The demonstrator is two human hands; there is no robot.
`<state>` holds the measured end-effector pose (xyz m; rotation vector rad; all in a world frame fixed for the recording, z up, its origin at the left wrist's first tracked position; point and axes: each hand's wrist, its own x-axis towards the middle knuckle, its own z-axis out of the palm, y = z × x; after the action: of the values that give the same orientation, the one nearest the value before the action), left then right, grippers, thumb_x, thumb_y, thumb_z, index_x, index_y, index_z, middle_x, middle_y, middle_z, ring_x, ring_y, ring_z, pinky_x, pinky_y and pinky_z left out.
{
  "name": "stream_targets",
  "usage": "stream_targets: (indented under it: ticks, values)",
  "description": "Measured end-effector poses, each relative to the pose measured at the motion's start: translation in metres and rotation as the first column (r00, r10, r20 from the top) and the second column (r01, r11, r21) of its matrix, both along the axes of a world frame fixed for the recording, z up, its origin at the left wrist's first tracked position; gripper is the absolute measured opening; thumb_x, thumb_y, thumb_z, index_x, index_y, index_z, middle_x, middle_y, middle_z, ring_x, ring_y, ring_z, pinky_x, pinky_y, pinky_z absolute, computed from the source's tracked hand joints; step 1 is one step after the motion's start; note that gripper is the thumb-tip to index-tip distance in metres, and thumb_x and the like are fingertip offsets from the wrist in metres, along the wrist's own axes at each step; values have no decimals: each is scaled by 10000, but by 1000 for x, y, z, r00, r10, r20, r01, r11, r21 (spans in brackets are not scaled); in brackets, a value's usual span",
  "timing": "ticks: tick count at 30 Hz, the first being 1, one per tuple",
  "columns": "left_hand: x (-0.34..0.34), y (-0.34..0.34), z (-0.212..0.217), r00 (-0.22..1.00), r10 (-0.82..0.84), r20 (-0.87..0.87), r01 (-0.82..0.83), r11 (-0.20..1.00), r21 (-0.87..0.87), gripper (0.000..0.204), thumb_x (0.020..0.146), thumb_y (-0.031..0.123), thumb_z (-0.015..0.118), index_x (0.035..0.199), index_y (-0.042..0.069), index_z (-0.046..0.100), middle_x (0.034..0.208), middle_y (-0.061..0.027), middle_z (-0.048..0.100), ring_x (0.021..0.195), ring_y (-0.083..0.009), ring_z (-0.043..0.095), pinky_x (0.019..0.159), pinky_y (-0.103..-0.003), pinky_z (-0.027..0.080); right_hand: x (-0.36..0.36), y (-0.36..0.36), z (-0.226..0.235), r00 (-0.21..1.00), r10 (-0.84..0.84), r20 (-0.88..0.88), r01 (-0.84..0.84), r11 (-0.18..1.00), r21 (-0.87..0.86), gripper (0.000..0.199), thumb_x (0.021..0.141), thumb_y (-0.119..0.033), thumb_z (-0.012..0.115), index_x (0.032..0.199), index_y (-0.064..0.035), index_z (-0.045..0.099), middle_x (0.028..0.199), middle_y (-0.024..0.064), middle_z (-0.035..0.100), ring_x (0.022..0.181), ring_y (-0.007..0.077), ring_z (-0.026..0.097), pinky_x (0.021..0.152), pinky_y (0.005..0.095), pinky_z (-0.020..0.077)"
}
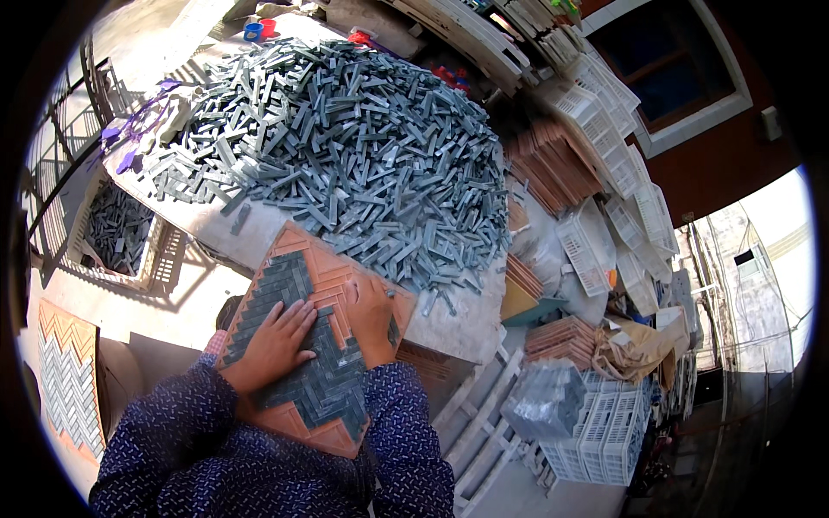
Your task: The person arranges small rectangular tiles on a square board to form a herringbone pattern. They repeatedly pick tiles from a nearby pile, place them into the pattern, and adjust their positions. The person also flips the board over to access the other side and continues arranging tiles.
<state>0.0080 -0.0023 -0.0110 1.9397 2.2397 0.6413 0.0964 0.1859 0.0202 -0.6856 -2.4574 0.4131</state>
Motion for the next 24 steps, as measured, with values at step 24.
stream_targets:
  ticks: [24]
  values:
    - [3,-4,8,993,22,116,-30,997,67,777,851,411,600,1403,-52,309,1491,-202,283,1401,-325,239,1156,-447,173,18,11,-3,913,348,211,-383,910,158,202,791,-61,633,989,-24,624,959,112,605,904,311,609,726,374,511]
